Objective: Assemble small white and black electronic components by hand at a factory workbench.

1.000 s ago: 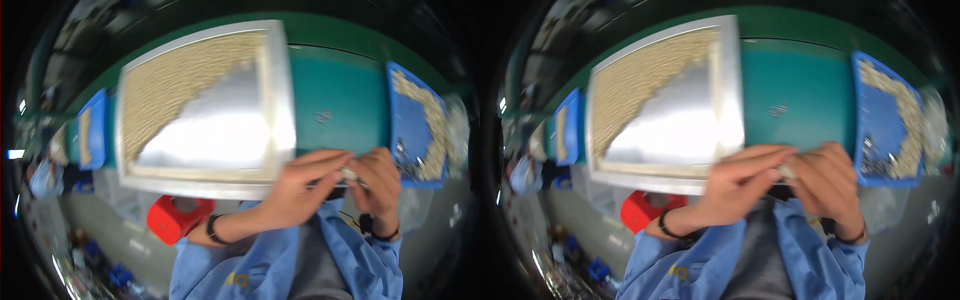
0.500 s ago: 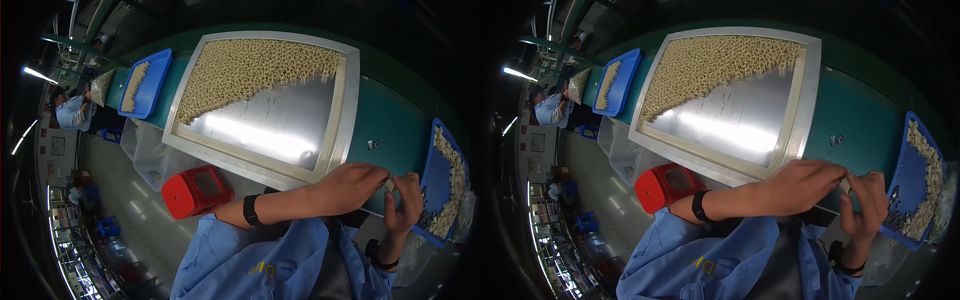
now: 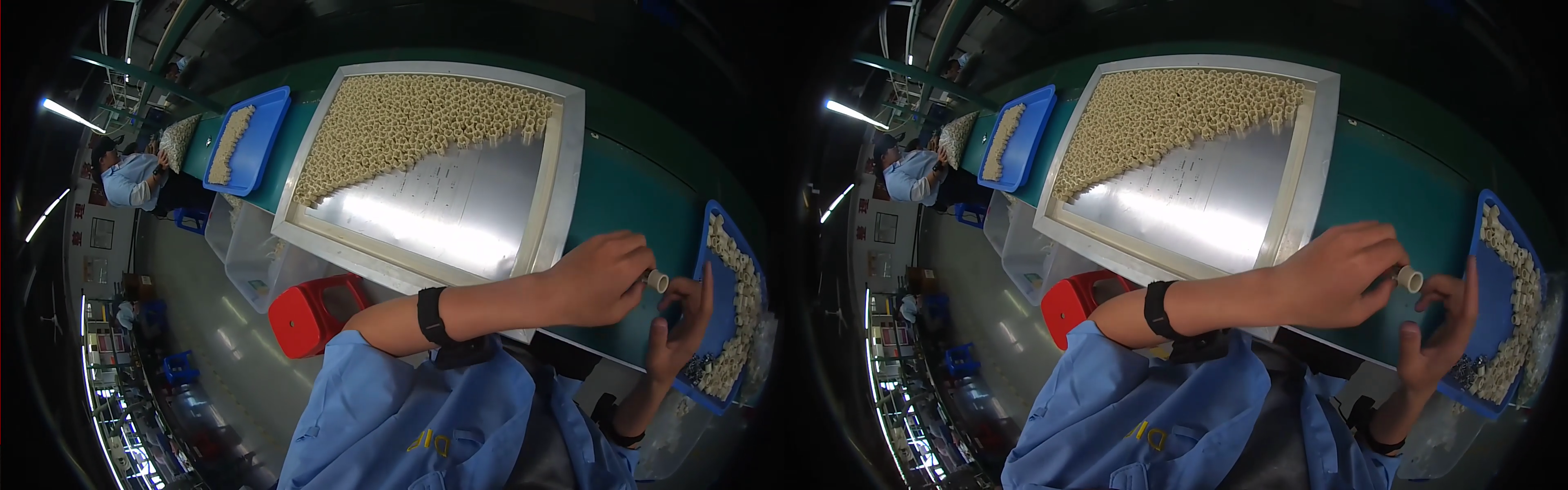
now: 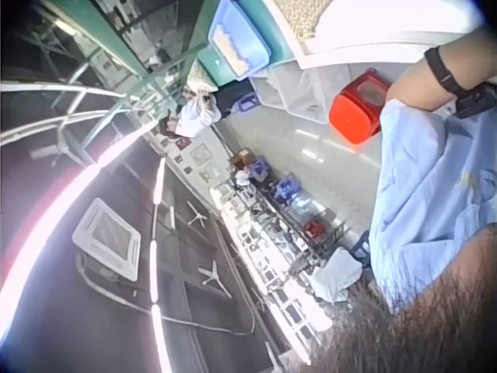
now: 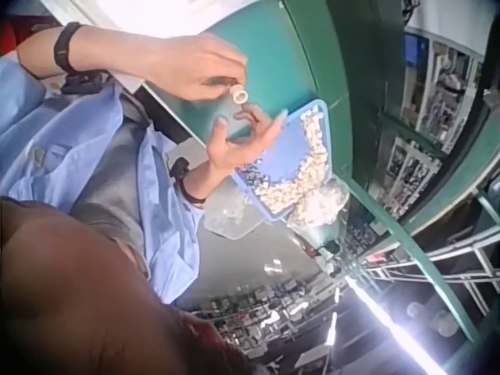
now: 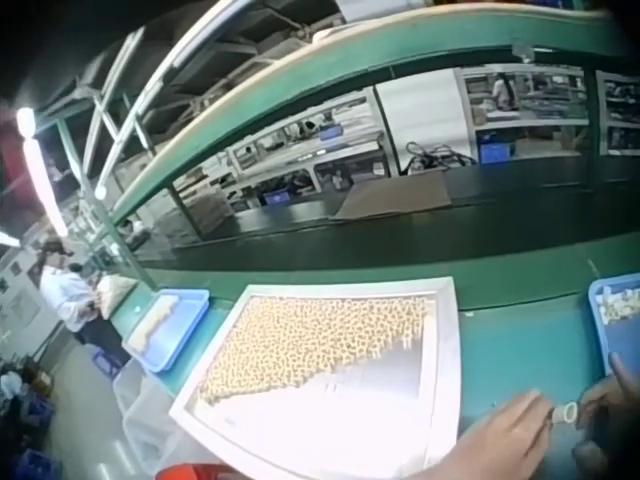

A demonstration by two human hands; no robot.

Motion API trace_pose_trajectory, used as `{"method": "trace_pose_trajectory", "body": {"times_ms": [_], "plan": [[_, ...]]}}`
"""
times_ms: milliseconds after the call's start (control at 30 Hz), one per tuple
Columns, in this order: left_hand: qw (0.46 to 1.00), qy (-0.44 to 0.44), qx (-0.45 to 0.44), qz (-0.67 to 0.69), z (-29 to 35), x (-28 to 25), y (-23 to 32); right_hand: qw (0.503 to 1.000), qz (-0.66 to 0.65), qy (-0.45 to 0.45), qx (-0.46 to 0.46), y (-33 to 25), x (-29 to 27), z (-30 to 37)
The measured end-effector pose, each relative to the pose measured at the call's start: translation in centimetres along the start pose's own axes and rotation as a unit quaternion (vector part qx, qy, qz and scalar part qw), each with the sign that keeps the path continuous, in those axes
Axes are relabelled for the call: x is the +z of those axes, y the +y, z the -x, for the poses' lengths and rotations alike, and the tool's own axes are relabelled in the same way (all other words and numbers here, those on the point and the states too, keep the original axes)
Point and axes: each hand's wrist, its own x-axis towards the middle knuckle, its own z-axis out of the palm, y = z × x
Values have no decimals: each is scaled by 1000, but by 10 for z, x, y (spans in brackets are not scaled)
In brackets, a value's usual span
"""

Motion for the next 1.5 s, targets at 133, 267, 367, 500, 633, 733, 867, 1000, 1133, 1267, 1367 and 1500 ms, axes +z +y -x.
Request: {"method": "trace_pose_trajectory", "body": {"times_ms": [133,267,367,500,633,733,867,1000,1133,1267,1367,1500], "plan": [[997,-44,-16,-62,-71,5,-25,970,206,-9,127,32,-93,37],[972,-128,-96,-172,-151,24,-59,886,419,-12,197,74,-154,85],[943,-184,-143,-239,-203,46,-79,813,520,-68,252,85,-168,114],[933,-193,-211,-220,-251,90,-118,851,448,-79,263,65,-146,98],[924,-163,-233,-254,-276,152,-170,897,319,-80,297,46,-156,101],[928,-149,-208,-269,-272,166,-205,897,293,-43,329,45,-139,86],[936,-169,-229,-206,-274,137,-251,921,270,-39,280,61,-142,78],[958,-164,-216,-90,-273,162,-240,907,300,-5,295,50,-151,86],[951,-170,-244,-86,-276,160,-221,912,310,0,270,50,-152,85],[935,-180,-279,-127,-270,144,-212,925,276,5,262,55,-150,84],[975,-110,-170,-95,-256,125,-186,922,287,20,261,56,-147,84],[980,-184,-58,-42,-242,65,-57,921,274,76,268,61,-150,97]]}}
